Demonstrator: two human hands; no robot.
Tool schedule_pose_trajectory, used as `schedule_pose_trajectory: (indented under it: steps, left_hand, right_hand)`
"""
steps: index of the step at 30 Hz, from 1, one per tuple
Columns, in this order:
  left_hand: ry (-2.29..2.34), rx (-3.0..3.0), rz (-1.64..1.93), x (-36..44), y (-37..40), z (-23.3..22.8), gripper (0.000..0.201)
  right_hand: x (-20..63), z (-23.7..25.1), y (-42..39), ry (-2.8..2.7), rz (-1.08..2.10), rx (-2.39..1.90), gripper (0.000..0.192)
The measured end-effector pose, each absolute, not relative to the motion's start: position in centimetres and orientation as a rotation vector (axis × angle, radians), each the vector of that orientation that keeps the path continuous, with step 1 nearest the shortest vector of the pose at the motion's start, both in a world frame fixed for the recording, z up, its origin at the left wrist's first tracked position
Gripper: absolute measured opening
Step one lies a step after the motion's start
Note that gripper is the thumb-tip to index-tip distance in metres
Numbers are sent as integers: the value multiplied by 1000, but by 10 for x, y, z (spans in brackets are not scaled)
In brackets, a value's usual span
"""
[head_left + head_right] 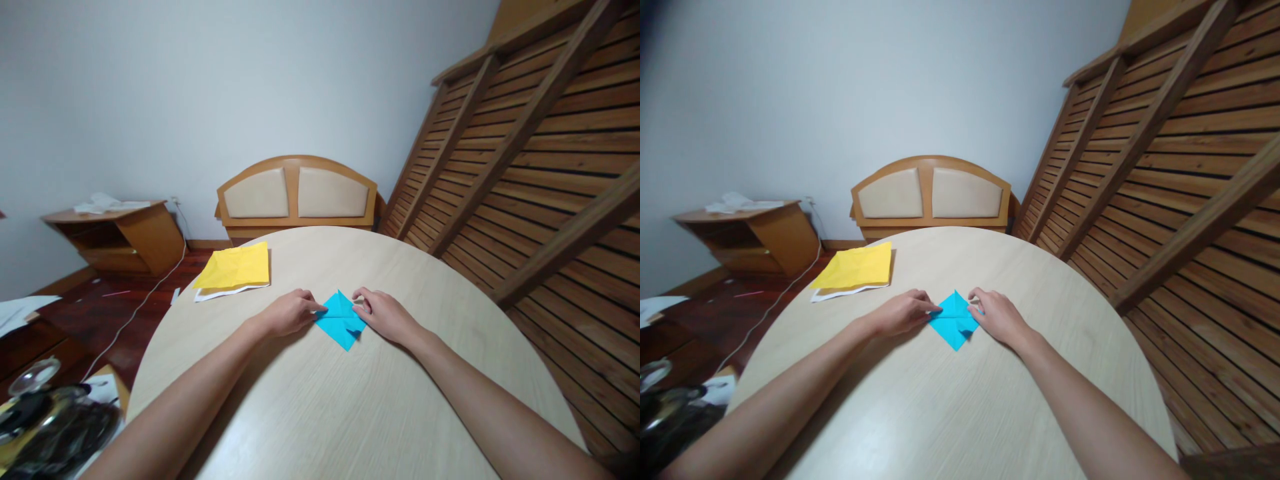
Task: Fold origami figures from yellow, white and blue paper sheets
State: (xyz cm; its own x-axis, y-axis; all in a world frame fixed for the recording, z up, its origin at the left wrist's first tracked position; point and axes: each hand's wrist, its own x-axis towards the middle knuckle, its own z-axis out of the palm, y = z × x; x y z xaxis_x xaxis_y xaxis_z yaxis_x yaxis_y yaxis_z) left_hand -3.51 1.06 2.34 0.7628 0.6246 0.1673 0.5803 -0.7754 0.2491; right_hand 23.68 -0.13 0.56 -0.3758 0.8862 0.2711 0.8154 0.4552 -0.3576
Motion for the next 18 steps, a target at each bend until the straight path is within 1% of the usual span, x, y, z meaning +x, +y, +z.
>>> schedule_pose_trajectory:
  steps: [3,5,7,12,18]
  left_hand:
    - [1011,2929,361,-31,6,22,37]
    - [972,3036,366,-24,0,20,42]
    - [912,3086,341,-15,-6,17,43]
    - [1018,2958,343,3,-21,11,40]
    - [1075,2855,355,7,-25,12,44]
  right_hand:
    - [236,5,0,-2308,202,-1426,17]
    - [235,4,0,-2315,183,-1432,17]
    - [234,5,0,-2321,165,-1435,17]
    - [233,6,-1,-2372,120,-1408,25]
    - [232,9,-4,-2445,10,-1408,30]
